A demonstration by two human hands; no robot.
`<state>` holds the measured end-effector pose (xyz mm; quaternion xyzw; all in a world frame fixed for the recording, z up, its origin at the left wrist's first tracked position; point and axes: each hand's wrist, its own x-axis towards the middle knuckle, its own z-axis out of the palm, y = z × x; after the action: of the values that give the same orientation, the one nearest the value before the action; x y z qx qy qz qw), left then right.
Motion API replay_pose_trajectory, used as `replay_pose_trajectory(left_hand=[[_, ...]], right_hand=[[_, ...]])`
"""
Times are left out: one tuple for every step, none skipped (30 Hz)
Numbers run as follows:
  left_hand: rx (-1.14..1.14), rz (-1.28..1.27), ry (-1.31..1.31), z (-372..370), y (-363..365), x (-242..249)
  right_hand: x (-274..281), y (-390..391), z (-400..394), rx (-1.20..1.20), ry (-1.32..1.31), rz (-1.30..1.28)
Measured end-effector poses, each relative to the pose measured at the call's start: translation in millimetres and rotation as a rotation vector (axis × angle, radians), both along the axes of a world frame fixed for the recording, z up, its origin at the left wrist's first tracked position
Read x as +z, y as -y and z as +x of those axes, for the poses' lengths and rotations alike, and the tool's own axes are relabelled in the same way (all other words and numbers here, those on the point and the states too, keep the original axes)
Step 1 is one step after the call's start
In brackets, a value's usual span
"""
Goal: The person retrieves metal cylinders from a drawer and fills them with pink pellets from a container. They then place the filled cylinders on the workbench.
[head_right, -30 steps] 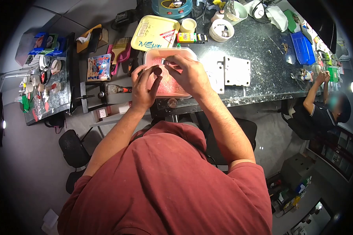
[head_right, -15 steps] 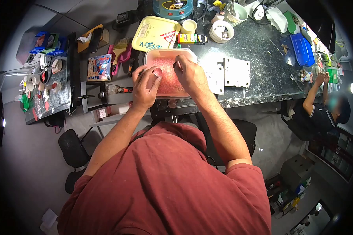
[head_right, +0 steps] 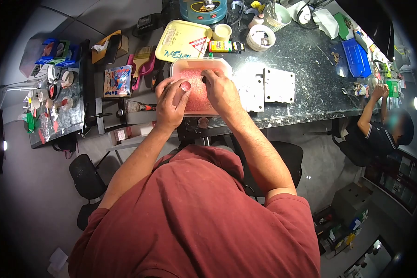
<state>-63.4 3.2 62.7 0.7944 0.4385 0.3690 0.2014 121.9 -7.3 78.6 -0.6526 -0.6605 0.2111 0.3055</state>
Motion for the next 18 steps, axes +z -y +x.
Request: replay_pose_trajectory(left_hand=[[0.002, 0.001, 0.002, 0.1, 0.1, 0.3], [0.003, 0.002, 0.001, 0.0, 0.1, 0.7], [0.003, 0.002, 0.001, 0.2, 0.2, 1.0], [0.003, 0.002, 0.0, 0.2, 0.5, 0.8], [0.001, 0.001, 0.0, 0.1, 0.5, 0.2], [-0.002, 0.0, 0.0, -0.2, 0.2, -0.4], [-0.005, 0.0, 0.0, -0.5, -0.1, -0.7], [-0.005, 0.0, 0.0, -0.6, 0.1, -1.0], [-0.006, -0.001, 0.017, -0.6, 0.2, -1.3], [-0.008, -0.002, 0.035, -0.5, 0.2, -1.0], [-0.008, -0.002, 0.036, -0.9, 0.2, -0.6], [-0.026, 0.04, 0.012, -1.9, 0.2, -0.1], [-0.043, 0.081, -0.011, -2.4, 0.2, 0.3], [-0.044, 0.082, -0.011, -1.8, -0.5, 0.6], [-0.071, 0.128, -0.044, -1.0, -1.6, 0.8], [-0.098, 0.175, -0.078, -0.6, -2.5, 0.9], [-0.098, 0.176, -0.077, -0.8, -2.8, 1.1], [-0.065, 0.11, -0.041, -1.0, -2.6, 1.2]], right_hand=[[2.8, 0.0, -1.1, -0.005, -0.005, 0.026], [4.2, -0.1, -1.8, -0.011, -0.011, 0.051], [2.0, -0.4, -1.5, -0.011, -0.011, 0.051], [-0.3, -1.0, -1.3, -0.012, -0.015, 0.053], [-1.9, -0.8, -1.0, -0.013, -0.018, 0.054], [-3.0, -0.3, -0.4, -0.014, -0.019, 0.053], [-0.5, -0.6, -0.6, 0.021, -0.034, 0.063], [1.5, -0.7, -0.9, 0.056, -0.048, 0.072], [2.5, -0.6, -1.1, 0.056, -0.048, 0.073], [3.4, -0.5, -1.3, 0.038, -0.033, 0.057], [3.9, -0.3, -1.3, 0.019, -0.018, 0.041], [3.6, -0.4, -1.3, 0.019, -0.017, 0.041], [2.7, -0.7, -1.2, 0.001, -0.001, 0.042], [2.1, -1.2, -1.0, -0.018, 0.015, 0.044], [2.1, -1.3, -0.4, -0.017, 0.016, 0.045], [2.1, -1.7, 0.7, 0.008, -0.025, 0.033], [1.8, -1.9, 1.9, 0.032, -0.065, 0.02], [-0.8, -1.9, 3.4, 0.032, -0.064, 0.021]])
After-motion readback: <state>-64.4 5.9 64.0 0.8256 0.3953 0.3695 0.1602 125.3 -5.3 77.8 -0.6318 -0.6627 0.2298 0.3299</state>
